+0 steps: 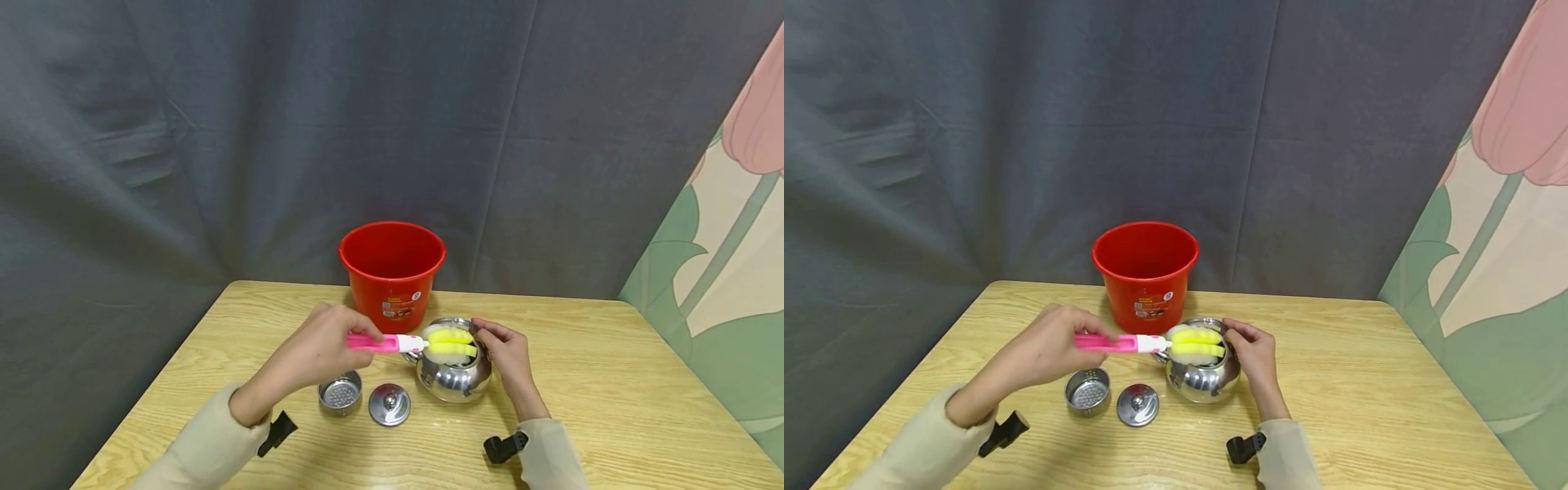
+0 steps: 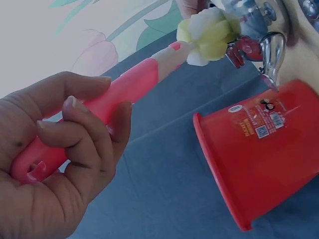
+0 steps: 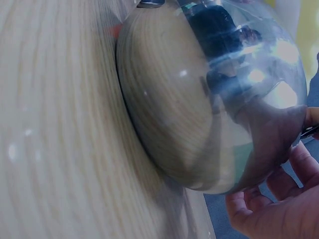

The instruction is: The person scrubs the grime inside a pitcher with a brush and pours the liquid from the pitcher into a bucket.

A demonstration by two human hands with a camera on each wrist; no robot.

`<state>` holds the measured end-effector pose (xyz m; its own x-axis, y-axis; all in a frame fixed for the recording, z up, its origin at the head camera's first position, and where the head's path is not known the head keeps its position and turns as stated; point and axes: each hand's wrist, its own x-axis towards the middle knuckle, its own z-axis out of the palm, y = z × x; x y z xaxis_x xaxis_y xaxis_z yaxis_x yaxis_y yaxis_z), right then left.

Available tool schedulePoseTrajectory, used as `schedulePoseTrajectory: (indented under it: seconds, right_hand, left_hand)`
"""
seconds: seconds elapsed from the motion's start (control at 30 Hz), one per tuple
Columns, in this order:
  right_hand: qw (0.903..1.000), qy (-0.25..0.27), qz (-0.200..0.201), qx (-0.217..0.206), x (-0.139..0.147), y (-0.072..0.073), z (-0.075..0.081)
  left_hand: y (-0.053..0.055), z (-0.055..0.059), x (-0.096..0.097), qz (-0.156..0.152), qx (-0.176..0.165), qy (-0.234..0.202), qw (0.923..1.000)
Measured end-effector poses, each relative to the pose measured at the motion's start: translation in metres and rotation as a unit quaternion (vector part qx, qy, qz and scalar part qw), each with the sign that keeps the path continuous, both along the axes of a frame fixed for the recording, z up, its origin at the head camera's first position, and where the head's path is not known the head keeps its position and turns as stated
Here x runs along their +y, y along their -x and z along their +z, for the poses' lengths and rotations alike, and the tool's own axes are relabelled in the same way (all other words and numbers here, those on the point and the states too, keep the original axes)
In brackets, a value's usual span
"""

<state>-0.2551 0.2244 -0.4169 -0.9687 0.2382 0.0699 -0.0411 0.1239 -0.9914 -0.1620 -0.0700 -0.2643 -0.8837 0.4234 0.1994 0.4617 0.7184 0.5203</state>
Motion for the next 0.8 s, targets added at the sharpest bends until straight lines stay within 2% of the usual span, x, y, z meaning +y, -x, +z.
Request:
schedulePoseTrajectory:
  seconds: [0.43, 0.67, 0.8]
  right_hand:
    - [0.9999, 0.007, 0.001, -0.007, 0.001, 0.002, -0.001]
    - [0.9999, 0.009, 0.005, -0.009, 0.001, 0.002, -0.001]
    - [0.9999, 0.009, 0.002, -0.008, 0.001, 0.002, -0.001]
  left_hand:
    - [0.007, 0.021, 0.013, -0.045, 0.023, 0.05, 0.9975]
    - [0.011, 0.031, 0.025, -0.052, 0.02, 0.083, 0.995]
    - [0.013, 0.035, 0.031, -0.07, 0.035, 0.093, 0.9926]
